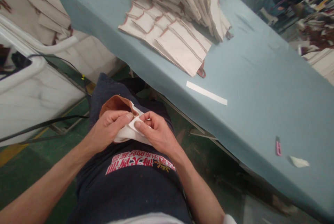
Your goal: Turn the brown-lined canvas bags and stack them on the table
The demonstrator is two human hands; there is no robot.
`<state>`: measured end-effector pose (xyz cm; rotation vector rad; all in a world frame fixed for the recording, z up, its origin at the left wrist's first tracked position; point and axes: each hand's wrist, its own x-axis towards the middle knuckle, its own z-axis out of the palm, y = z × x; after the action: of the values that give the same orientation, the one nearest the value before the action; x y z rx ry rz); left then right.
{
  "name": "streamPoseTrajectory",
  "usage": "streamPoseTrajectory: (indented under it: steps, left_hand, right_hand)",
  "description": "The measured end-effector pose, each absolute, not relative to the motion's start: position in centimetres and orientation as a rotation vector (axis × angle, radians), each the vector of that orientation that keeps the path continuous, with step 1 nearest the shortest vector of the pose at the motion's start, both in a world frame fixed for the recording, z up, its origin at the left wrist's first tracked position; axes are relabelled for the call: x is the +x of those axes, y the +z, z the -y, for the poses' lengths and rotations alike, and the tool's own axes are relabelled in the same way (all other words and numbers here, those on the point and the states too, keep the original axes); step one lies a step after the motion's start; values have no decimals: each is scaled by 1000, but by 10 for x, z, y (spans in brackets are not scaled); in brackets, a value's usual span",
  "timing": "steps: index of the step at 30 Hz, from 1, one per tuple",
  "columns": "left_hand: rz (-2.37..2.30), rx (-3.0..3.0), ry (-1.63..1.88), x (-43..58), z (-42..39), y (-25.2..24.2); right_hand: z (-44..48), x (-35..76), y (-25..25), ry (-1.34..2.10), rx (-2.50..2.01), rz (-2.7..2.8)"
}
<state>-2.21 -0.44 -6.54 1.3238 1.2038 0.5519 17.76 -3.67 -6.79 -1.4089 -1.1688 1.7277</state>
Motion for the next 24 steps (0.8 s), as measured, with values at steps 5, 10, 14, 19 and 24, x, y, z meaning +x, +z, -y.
streamPoseTrajectory:
  steps: [5,10,14,19,24]
  left_hand:
    - [-1210,1314,529,-20,5,-63]
    - [-1220,1270,479,-19,3,-63]
    - [-1221,1391,470,-20,5,-66]
    - [-1241,1442,471,-19,3,-72]
    - [-1280,1427,508,-26,-16,-57]
  right_hand:
    - [39,176,-73,1689,-1423,1146]
    - [40,177,-76,1695,-1401,1161]
    - [43,178,-82,1660,-1426,1199]
    - [43,177,-90,1668,-1469,1189]
    - [41,176,-79,1561,-1473,1243]
